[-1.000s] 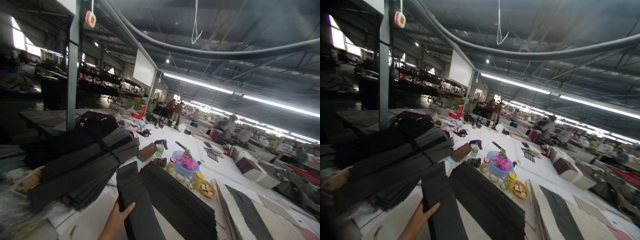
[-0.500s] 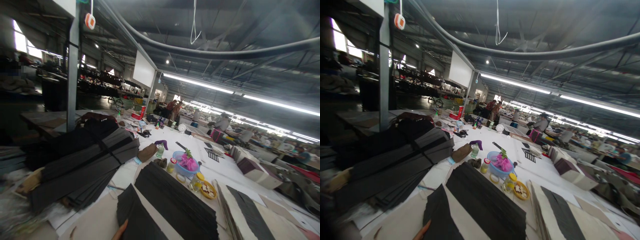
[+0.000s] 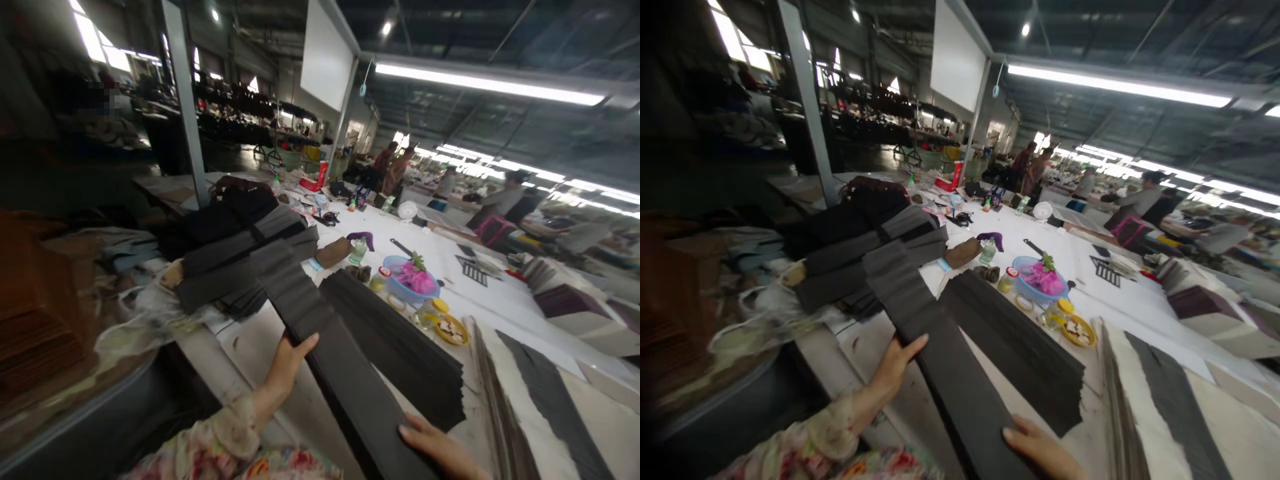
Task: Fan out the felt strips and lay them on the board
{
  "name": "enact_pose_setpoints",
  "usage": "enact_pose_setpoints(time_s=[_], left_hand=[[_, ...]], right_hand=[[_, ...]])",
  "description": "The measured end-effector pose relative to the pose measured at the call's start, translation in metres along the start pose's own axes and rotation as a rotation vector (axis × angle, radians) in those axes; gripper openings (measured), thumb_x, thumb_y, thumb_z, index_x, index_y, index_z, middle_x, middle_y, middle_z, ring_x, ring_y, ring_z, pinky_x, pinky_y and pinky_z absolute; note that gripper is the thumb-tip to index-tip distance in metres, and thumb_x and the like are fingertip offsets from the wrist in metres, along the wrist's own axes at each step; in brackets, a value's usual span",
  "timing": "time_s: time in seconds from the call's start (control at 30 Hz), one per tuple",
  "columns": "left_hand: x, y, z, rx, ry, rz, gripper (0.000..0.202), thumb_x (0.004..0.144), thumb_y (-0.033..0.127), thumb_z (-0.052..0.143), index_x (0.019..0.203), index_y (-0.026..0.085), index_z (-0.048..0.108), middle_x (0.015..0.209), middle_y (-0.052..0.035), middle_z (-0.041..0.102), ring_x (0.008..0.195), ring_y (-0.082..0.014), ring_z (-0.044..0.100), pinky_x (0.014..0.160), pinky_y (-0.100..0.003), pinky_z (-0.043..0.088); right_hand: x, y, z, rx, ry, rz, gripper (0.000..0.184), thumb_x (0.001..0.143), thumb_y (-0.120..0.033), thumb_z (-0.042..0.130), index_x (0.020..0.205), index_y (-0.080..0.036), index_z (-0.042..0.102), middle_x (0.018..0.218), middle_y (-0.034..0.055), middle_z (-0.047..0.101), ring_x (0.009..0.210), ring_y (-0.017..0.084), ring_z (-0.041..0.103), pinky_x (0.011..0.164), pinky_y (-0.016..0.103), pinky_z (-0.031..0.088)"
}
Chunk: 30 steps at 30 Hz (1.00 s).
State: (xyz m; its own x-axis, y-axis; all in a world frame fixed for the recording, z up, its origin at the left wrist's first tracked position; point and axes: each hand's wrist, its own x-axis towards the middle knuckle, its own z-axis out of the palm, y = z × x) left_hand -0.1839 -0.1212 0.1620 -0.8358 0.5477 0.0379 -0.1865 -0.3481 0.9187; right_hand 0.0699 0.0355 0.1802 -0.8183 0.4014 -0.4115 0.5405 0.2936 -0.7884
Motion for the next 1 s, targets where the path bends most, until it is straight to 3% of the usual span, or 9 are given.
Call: enact_pose_setpoints(time_s=[0.07,0.13,0.27,0.4,0.57,0.7,0.77,0.9,1.0], left_hand=[[0.003,-0.016,-0.009,0.053,0.03,-0.013,0.057,0.067,0.038,0.066,0.116,0.016,0.047,0.119,-0.0093,0.056,0.109,-0.0216,0.052,0.091,-0.031,0.042],[0.005,-0.04,-0.028,0.136,0.044,-0.23,0.055,0.068,0.041,0.063,0.115,0.017,0.045,0.116,-0.0102,0.057,0.1,-0.021,0.057,0.079,-0.031,0.048],[0.011,-0.08,-0.073,0.398,-0.043,-0.711,0.051,0.065,0.055,0.06,0.093,0.013,0.054,0.087,-0.0128,0.066,0.069,-0.0199,0.062,0.056,-0.027,0.047],[0.023,-0.092,-0.096,0.615,-0.208,-0.894,0.05,0.067,0.062,0.052,0.064,0.013,0.056,0.055,-0.0104,0.062,0.05,-0.0177,0.057,0.047,-0.026,0.044],[0.027,-0.087,-0.104,0.909,-0.266,-0.631,0.041,0.074,0.053,0.048,0.06,0.015,0.057,0.047,-0.0031,0.056,0.044,-0.0144,0.052,0.049,-0.025,0.043],[0.032,-0.079,-0.108,0.899,-0.175,-0.163,0.02,0.079,0.031,0.046,0.085,0.017,0.059,0.077,-0.0023,0.061,0.07,-0.0135,0.057,0.068,-0.023,0.045],[0.037,-0.079,-0.111,0.931,-0.189,0.069,0.022,0.078,0.021,0.045,0.094,0.016,0.059,0.088,-0.0047,0.059,0.081,-0.0145,0.055,0.076,-0.025,0.044],[0.044,-0.088,-0.114,1.033,-0.325,0.204,0.026,0.076,0.014,0.046,0.099,0.015,0.06,0.092,-0.0067,0.055,0.088,-0.0164,0.052,0.083,-0.028,0.042],[0.045,-0.095,-0.115,1.069,-0.324,0.222,0.027,0.077,0.013,0.047,0.1,0.015,0.06,0.092,-0.0069,0.054,0.09,-0.017,0.051,0.086,-0.03,0.04]], right_hand=[[0.016,0.02,-0.006,0.045,-0.035,0.125,0.052,0.078,-0.056,0.042,0.114,-0.021,0.054,0.11,0.0079,0.061,0.105,0.025,0.054,0.089,0.039,0.042],[0.037,0.042,-0.002,-0.116,0.03,0.162,0.062,0.07,-0.057,0.05,0.116,-0.015,0.052,0.119,0.0122,0.055,0.113,0.027,0.048,0.097,0.04,0.035],[0.074,0.07,0.04,-0.467,0.222,-0.027,0.075,0.07,-0.054,0.05,0.129,-0.01,0.036,0.132,0.0179,0.04,0.122,0.026,0.038,0.102,0.04,0.027],[0.097,0.056,0.085,-0.678,0.27,-0.152,0.076,0.072,-0.055,0.049,0.134,-0.016,0.029,0.138,0.0164,0.03,0.126,0.027,0.029,0.102,0.044,0.026],[0.113,0.041,0.1,-0.795,0.277,-0.184,0.08,0.069,-0.055,0.052,0.135,-0.02,0.024,0.138,0.0148,0.031,0.127,0.029,0.028,0.101,0.048,0.024],[0.115,0.047,0.102,-0.793,0.301,-0.198,0.078,0.071,-0.054,0.051,0.136,-0.019,0.024,0.137,0.0152,0.032,0.125,0.029,0.03,0.101,0.046,0.024],[0.114,0.048,0.102,-0.792,0.313,-0.211,0.078,0.071,-0.054,0.052,0.135,-0.02,0.024,0.136,0.0147,0.033,0.125,0.029,0.031,0.1,0.046,0.025],[0.114,0.044,0.103,-0.815,0.317,-0.227,0.077,0.071,-0.054,0.051,0.135,-0.018,0.026,0.135,0.0159,0.034,0.123,0.029,0.032,0.1,0.045,0.025],[0.116,0.041,0.104,-0.828,0.317,-0.235,0.075,0.072,-0.054,0.05,0.134,-0.017,0.029,0.134,0.0171,0.034,0.122,0.03,0.033,0.1,0.044,0.027]])
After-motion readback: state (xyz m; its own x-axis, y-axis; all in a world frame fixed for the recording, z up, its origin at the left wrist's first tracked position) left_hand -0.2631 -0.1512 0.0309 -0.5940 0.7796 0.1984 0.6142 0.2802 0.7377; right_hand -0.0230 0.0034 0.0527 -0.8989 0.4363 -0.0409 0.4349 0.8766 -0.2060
